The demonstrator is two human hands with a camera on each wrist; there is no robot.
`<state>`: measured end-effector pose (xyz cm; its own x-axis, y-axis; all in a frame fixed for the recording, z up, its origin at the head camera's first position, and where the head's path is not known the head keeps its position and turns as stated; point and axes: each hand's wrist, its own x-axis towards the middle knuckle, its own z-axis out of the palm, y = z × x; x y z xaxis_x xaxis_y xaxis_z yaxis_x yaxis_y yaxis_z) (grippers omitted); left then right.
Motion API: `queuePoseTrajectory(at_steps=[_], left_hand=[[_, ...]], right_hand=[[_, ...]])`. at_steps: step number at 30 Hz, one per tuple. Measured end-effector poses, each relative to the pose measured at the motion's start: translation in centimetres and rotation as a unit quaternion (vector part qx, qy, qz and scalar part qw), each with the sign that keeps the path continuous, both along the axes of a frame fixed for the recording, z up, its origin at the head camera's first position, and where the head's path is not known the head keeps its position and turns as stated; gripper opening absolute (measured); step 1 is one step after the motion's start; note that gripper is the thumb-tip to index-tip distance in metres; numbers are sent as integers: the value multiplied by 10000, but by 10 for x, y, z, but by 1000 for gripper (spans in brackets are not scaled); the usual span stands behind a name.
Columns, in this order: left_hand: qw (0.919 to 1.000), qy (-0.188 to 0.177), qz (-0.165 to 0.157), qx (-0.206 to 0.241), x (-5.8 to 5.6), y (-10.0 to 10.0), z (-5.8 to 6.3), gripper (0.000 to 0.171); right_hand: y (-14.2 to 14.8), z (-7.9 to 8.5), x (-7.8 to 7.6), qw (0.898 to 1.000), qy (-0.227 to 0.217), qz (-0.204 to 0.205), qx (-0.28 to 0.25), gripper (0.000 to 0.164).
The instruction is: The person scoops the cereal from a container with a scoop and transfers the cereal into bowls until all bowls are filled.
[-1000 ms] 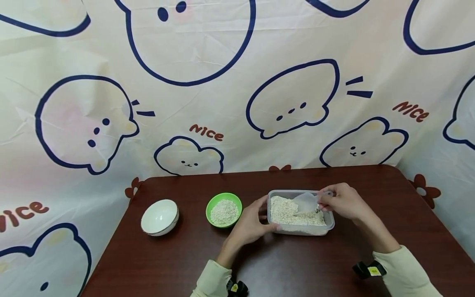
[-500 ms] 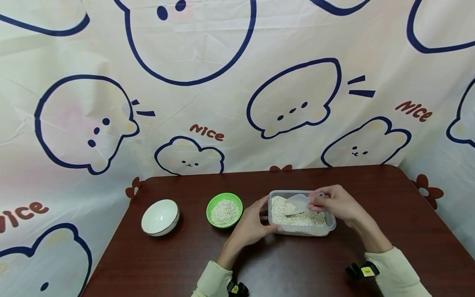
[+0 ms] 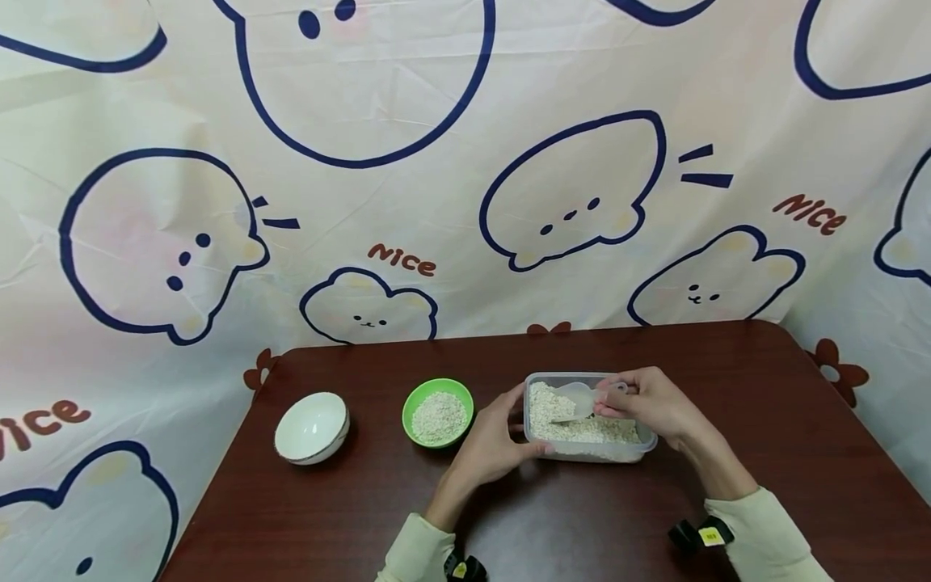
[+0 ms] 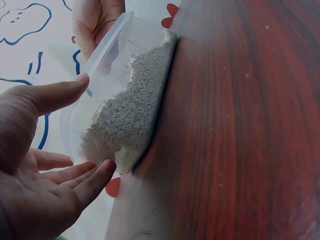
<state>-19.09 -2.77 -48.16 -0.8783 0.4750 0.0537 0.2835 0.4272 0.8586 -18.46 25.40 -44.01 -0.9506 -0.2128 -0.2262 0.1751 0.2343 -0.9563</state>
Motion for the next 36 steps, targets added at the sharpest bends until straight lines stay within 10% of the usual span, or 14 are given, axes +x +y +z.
queuePoseTrajectory(at_steps=[36], left_hand=[[9997,-19,-135,193,0,-4,-2,100]], right_hand=[[34,3,8,9981,-109,-95,-594,46]])
